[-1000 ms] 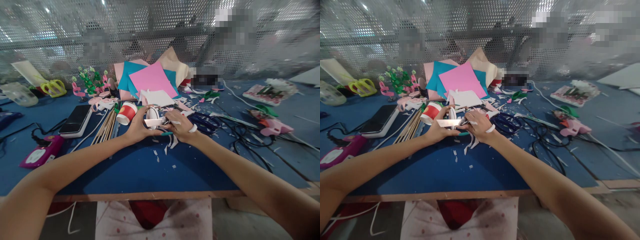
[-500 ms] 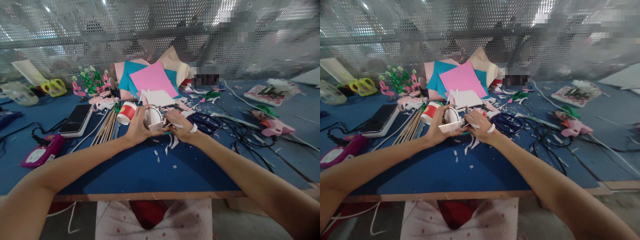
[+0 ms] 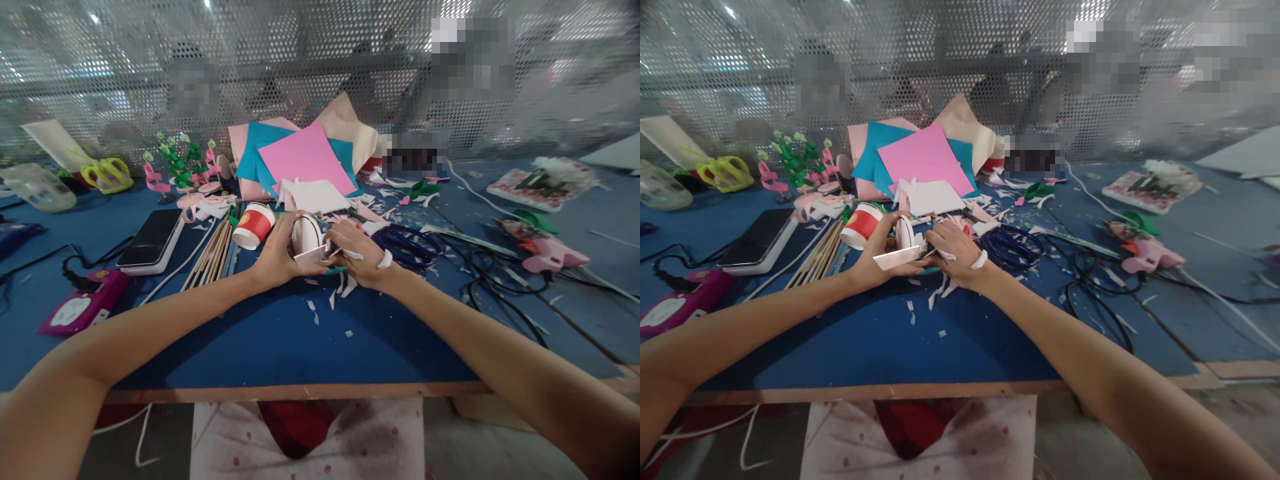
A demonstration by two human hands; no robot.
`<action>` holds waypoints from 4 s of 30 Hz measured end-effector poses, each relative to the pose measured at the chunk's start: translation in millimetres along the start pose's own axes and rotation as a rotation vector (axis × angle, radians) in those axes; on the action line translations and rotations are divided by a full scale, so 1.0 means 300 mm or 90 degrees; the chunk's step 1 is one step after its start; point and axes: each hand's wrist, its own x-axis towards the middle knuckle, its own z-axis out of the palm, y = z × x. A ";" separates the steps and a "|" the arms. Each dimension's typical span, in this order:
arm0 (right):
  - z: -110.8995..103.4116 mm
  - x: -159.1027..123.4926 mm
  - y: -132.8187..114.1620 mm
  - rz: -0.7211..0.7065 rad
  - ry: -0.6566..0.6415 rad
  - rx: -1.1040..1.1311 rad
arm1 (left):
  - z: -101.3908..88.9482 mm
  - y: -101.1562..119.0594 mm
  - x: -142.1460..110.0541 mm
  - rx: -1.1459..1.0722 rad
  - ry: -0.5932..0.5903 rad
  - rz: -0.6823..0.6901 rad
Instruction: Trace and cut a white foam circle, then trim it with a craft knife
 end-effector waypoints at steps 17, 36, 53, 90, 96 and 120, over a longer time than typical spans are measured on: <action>0.011 -0.004 0.000 0.003 0.000 -0.026 | 0.004 0.004 -0.001 -0.063 -0.027 -0.050; 0.015 -0.013 0.015 -0.015 0.025 -0.065 | -0.004 -0.002 0.000 -0.021 -0.028 -0.025; 0.020 -0.013 0.020 0.028 -0.047 0.015 | 0.002 -0.021 0.002 0.030 -0.041 0.014; 0.020 -0.020 0.048 -0.034 -0.029 0.042 | 0.004 -0.001 -0.005 0.052 -0.012 -0.012; 0.020 -0.013 0.024 -0.037 0.001 0.021 | 0.005 -0.026 -0.005 0.060 -0.022 0.017; 0.020 -0.028 0.075 -0.052 -0.048 -0.047 | 0.002 0.001 -0.006 0.129 -0.001 0.039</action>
